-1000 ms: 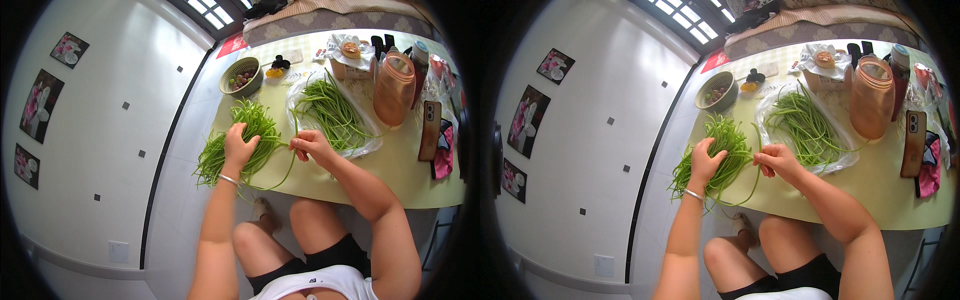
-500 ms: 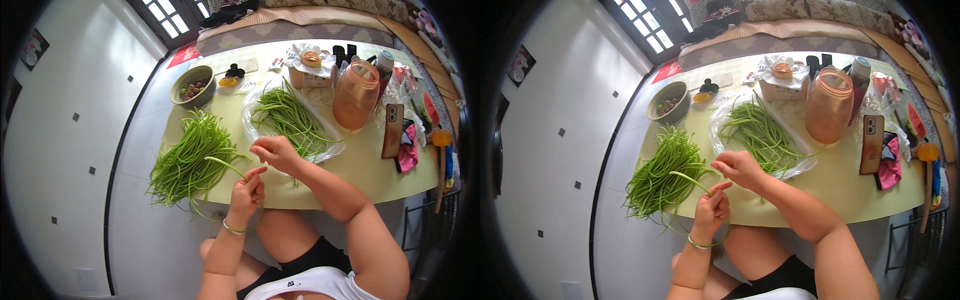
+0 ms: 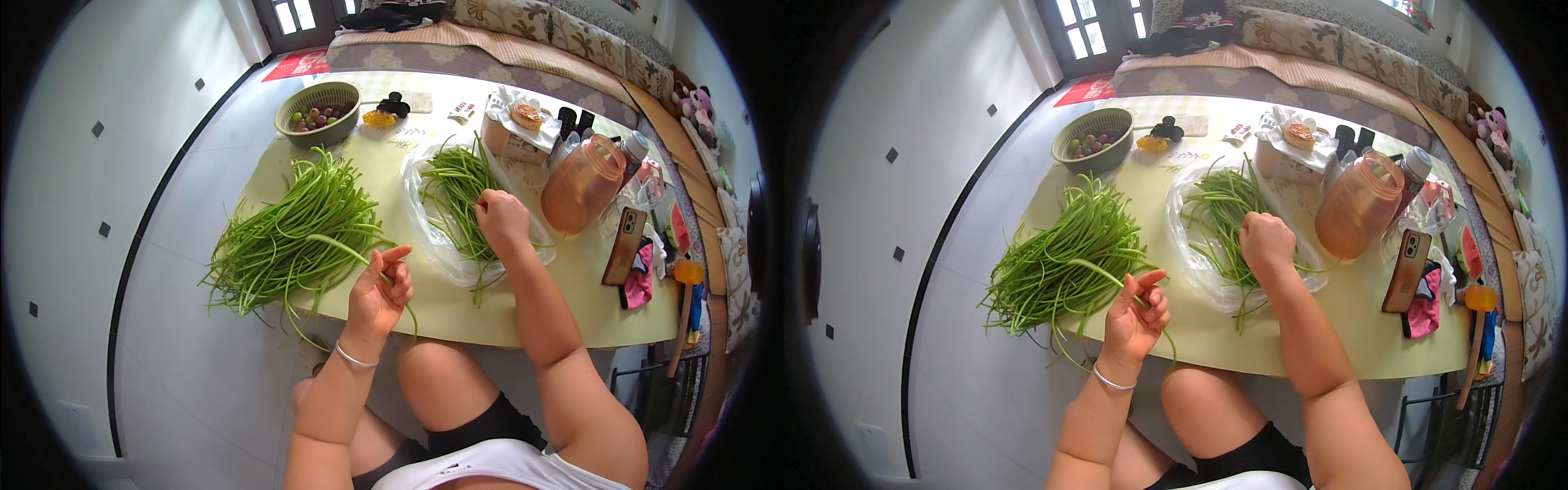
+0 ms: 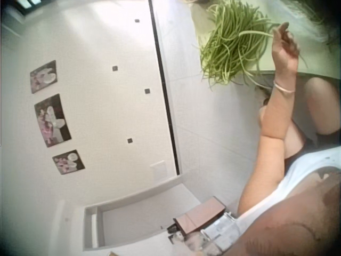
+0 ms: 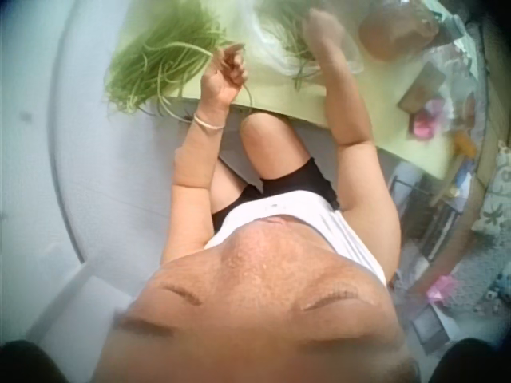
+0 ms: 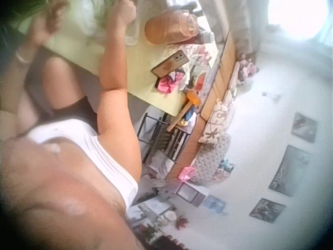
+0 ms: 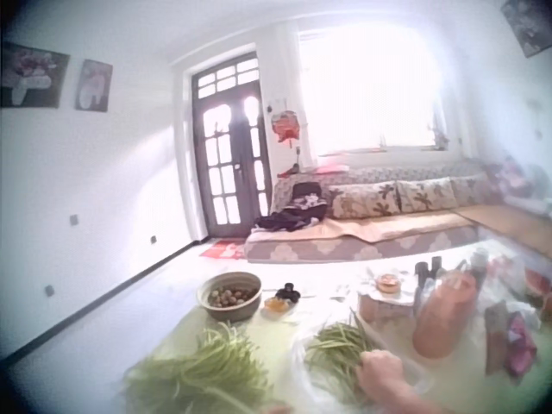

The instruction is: The person sits on the floor and snaps the ends off long green vegetables by hand. They hold a bundle of the vegetables in their left hand and use their right hand to break off the tips, placing the trimmed pieces into a plastic bag on the table.

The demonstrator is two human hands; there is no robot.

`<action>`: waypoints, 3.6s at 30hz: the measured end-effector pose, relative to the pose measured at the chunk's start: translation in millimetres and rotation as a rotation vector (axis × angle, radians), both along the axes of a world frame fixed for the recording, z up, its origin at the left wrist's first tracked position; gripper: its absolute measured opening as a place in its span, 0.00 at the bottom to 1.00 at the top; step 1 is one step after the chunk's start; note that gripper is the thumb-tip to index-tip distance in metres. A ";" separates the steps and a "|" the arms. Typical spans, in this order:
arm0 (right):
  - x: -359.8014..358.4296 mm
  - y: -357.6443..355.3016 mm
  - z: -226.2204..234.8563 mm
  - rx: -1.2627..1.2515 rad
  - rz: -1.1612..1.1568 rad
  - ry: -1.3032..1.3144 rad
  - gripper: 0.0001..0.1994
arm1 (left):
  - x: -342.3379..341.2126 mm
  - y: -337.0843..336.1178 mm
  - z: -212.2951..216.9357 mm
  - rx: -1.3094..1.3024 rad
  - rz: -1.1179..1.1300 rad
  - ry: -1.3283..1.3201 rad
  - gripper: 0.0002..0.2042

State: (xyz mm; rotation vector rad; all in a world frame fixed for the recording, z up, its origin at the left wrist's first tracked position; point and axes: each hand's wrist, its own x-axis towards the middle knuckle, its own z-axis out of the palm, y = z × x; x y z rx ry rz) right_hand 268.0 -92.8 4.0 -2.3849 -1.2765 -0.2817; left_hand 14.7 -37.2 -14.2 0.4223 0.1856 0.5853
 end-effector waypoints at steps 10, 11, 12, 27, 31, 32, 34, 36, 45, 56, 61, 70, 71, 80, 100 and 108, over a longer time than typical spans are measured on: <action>-14.8 -9.4 28.2 0.130 0.014 0.129 0.08 | 16.8 -6.7 -12.5 -0.003 -0.201 0.012 0.19; -18.4 -10.8 33.2 0.192 0.104 0.263 0.07 | 12.9 -1.2 -24.1 0.003 -0.283 -0.151 0.19; -22.0 -12.3 36.3 0.254 0.190 0.399 0.07 | 12.6 0.4 -26.0 0.023 -0.290 -0.165 0.19; -47.5 -2.9 12.4 0.065 0.287 0.317 0.11 | 21.2 -11.2 -8.3 -0.073 0.041 0.200 0.13; -42.1 2.5 -5.4 -0.182 0.262 0.130 0.11 | 18.4 -2.7 -18.2 -0.093 -0.031 0.198 0.15; -41.5 3.3 -5.9 -0.207 0.248 0.136 0.11 | 18.4 -1.2 -20.5 -0.105 -0.049 0.189 0.15; -40.0 2.9 -6.5 -0.186 0.223 0.133 0.10 | 19.3 -0.5 -17.1 -0.068 -0.058 0.240 0.15; -40.0 2.1 -3.8 -0.090 0.209 0.111 0.09 | 18.1 0.9 -22.0 -0.002 -0.074 0.217 0.15; -72.2 -12.3 27.7 0.165 0.673 0.407 0.06 | 22.9 -13.2 -2.1 -0.139 0.073 0.151 0.12; -18.2 4.5 -5.0 0.245 0.214 -0.048 0.08 | 16.1 -5.9 -25.4 -0.121 0.055 0.054 0.12; -17.8 7.4 -4.3 -0.124 0.097 0.112 0.09 | 13.1 -8.5 -12.5 -0.078 0.004 0.133 0.13; -16.6 -2.1 8.3 0.233 0.172 0.556 0.10 | 16.8 -7.7 -16.1 -0.085 -0.026 0.112 0.16; -14.6 -2.1 5.4 0.259 0.194 0.616 0.10 | 17.2 -7.1 -17.1 -0.086 -0.036 0.099 0.16; -46.7 -12.0 32.5 0.186 0.426 0.999 0.07 | 19.0 -4.9 -17.2 -0.060 -0.047 0.051 0.20; -63.6 -17.2 41.6 -0.217 1.000 0.557 0.09 | 20.0 0.7 -33.3 -0.106 0.010 0.025 0.17; -43.8 1.7 4.6 -0.026 0.453 0.962 0.13 | 17.9 -3.1 -15.0 -0.045 -0.125 0.061 0.16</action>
